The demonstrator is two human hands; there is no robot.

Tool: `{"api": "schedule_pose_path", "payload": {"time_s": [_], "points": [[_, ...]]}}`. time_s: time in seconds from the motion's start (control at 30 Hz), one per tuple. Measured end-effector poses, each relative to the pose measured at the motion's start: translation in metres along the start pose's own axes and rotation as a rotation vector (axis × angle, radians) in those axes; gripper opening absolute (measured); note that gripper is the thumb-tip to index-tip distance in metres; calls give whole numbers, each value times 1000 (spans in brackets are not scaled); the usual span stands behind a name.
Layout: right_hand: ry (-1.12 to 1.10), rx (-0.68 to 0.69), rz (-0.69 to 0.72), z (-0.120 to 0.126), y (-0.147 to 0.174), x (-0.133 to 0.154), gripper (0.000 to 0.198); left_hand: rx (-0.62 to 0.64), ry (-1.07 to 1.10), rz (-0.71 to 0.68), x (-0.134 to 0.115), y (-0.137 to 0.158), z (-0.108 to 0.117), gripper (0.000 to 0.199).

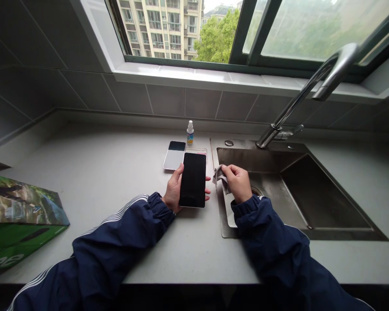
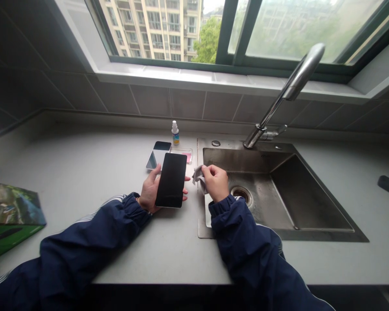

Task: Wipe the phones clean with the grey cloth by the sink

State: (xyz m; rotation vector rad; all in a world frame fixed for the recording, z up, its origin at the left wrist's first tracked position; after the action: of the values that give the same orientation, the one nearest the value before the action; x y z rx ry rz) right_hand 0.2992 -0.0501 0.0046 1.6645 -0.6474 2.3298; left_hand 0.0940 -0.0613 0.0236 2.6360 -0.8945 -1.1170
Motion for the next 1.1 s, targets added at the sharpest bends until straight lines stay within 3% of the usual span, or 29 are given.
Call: {"api": "schedule_pose_path", "payload": {"time_s": [0.27, 0.47, 0.63, 0.83, 1.1], "points": [[-86, 35, -63, -2, 0, 4, 48, -53, 8, -13, 1, -1, 1, 64], [-124, -72, -20, -1, -4, -2, 39, -53, -4, 0, -1, -1, 0, 68], [-109, -157, 105, 1, -4, 1, 30, 32, -19, 46, 0, -2, 1, 73], [15, -1, 440, -4, 15, 20, 24, 163, -23, 156, 5, -1, 3, 78], [218, 197, 725, -6, 23, 25, 33, 58, 47, 142, 3, 0, 2, 76]]}}
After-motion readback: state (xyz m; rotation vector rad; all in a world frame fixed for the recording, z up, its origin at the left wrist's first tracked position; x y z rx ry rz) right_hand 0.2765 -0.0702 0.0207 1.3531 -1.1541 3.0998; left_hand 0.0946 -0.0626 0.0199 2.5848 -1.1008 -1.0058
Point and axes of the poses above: each hand's wrist, its own y-axis away from the middle knuckle, its own z-axis out of the back of the hand, x = y × z, the point moved 1 cm from there along -y, towards the middle knuckle, and after that the axes turned 9 degrees about -x, right-handed, at the moved point
